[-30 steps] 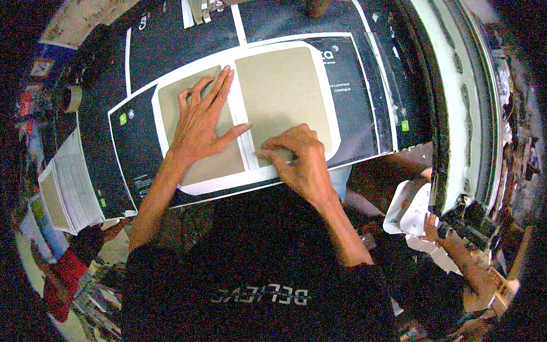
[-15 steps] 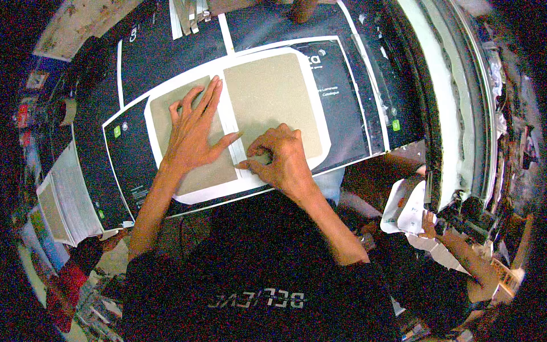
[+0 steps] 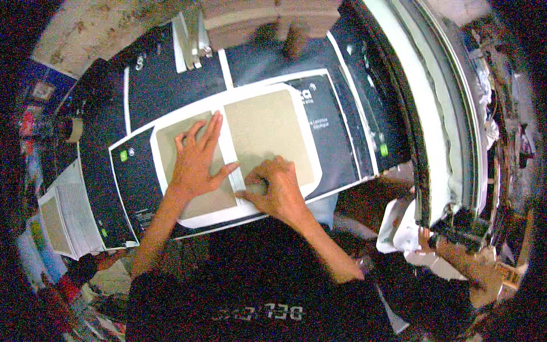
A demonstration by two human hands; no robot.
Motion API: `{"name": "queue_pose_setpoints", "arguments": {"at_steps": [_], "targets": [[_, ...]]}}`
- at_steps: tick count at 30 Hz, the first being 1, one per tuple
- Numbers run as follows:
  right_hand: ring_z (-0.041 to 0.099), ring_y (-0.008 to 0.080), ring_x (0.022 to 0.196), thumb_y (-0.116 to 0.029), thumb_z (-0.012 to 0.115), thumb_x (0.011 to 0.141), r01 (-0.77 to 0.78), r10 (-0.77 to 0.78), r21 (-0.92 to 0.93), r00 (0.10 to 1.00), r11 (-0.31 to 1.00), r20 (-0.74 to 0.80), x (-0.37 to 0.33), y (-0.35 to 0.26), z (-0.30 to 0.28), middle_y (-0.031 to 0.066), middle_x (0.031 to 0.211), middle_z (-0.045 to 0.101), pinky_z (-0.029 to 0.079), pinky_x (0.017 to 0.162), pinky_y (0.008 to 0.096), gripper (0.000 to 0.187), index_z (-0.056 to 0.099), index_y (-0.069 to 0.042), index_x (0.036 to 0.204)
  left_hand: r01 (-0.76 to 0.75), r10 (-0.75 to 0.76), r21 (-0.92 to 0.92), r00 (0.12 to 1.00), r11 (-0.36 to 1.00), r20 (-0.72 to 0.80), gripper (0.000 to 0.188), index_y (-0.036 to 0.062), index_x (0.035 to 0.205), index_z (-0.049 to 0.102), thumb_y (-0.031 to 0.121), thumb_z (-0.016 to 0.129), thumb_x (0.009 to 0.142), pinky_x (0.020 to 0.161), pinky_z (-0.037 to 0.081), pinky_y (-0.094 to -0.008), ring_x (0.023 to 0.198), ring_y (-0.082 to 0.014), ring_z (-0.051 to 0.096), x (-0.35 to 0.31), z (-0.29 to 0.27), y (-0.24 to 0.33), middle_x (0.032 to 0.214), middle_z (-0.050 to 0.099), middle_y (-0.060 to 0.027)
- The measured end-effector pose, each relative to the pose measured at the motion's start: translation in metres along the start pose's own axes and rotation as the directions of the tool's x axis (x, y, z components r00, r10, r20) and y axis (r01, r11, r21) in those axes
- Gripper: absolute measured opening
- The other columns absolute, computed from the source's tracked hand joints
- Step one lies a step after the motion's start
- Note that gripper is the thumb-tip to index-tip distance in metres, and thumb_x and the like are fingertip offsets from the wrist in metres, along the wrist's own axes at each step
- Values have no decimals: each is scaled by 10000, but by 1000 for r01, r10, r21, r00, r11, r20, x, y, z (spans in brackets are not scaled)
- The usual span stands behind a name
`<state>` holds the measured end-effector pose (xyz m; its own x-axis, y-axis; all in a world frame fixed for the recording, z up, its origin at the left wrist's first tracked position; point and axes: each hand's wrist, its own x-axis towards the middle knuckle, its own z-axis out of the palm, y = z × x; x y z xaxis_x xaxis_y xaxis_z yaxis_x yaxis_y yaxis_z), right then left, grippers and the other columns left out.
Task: The person assembles a book cover by placing cardboard pieces onto a printed sheet, folding the edges over the cardboard, and smoothing them down.
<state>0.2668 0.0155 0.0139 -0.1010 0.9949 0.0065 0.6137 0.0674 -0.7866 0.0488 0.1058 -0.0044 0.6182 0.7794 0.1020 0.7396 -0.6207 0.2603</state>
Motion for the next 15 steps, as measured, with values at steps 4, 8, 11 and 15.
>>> {"name": "queue_pose_setpoints", "arguments": {"at_steps": [4,8,11,15], "targets": [[574,256,845,-288,972,629,41,-37,-143,999,989,30,-2,-5,0,42,810,654,412,813,418,352,727,-112,812,34,-34,-7,999,999,13,878,47,1649,233,548,550,1001,1133,257,-568,1436,-372,372,-2,6,1,1729,236,-94],[575,303,905,-330,960,623,4,11,-155,995,988,95,0,-6,0,64,851,642,397,835,456,371,695,-137,797,21,-21,-18,1000,1000,6,868,46,1647,234,508,580,999,1133,265,-563,1431,-363,371,-1,2,-2,1721,254,-92],[565,295,883,-329,963,617,3,16,-167,994,986,111,0,-9,-1,55,831,623,383,813,452,386,679,-143,800,24,-23,-60,1000,998,8,871,48,1647,235,501,591,994,1129,264,-573,1435,-360,363,-3,4,0,1724,246,-86],[536,225,808,-267,996,607,29,-18,-151,997,988,76,0,-8,6,14,766,605,382,806,406,381,679,-122,759,42,-41,-42,999,998,28,875,46,1647,232,484,604,987,1119,263,-586,1436,-359,358,-5,5,-1,1731,224,-87]]}}
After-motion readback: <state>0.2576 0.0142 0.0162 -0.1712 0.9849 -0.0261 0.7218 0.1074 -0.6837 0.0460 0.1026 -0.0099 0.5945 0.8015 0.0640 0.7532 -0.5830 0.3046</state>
